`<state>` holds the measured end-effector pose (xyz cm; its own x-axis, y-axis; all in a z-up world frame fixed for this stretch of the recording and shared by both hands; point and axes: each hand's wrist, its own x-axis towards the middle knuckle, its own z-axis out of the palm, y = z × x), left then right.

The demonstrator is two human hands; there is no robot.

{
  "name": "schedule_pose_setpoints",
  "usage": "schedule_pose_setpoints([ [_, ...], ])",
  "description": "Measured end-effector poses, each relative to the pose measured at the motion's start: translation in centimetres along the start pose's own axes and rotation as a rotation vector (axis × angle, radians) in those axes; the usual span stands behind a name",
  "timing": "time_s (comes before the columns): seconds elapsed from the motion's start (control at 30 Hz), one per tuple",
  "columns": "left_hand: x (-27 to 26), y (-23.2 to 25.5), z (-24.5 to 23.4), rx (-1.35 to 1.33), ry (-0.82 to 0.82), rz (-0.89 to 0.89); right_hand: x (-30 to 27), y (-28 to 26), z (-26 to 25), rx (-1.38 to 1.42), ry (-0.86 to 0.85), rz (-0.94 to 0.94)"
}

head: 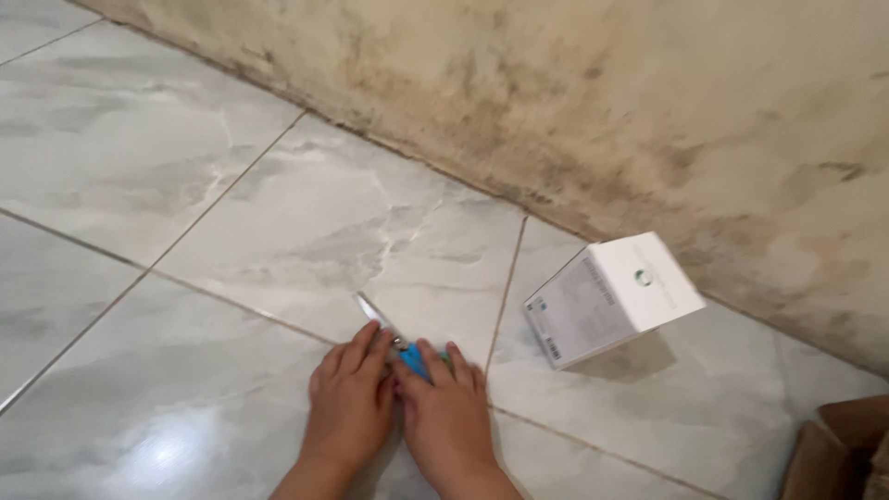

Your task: The person sits on the floor and uses scissors to cut the packing tape on cardboard boxes, then opens the flaps and presses the boxes flat on the floor. They flatten one box, set it aside, and begin cutting the tape on a green box.

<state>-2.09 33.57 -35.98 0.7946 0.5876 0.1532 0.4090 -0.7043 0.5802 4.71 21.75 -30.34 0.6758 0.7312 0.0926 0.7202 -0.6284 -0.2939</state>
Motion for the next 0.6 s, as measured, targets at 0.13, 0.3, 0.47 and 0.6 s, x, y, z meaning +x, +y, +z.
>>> schedule_pose_setpoints([
  [0.13,0.1,-0.1,-0.7,-0.108,0.102,0.056,0.2,-1.2,0.4,0.196,-0.064,0.158],
  [0.3,1.4,4.6,-2.9,-0.767,-0.029,-0.165,0.9,-0.5,-4.9,0.687,0.055,0.139],
  [0.47,3.1,16.6,-6.1,-1.137,-0.022,0.0,-0.6,1.7,-15.8,0.959,0.213,-0.027],
  [0.6,4.2,27.1,-11.1,-1.299,-0.07,0.228,-2.3,3.8,-26.8,0.712,0.358,0.01],
])
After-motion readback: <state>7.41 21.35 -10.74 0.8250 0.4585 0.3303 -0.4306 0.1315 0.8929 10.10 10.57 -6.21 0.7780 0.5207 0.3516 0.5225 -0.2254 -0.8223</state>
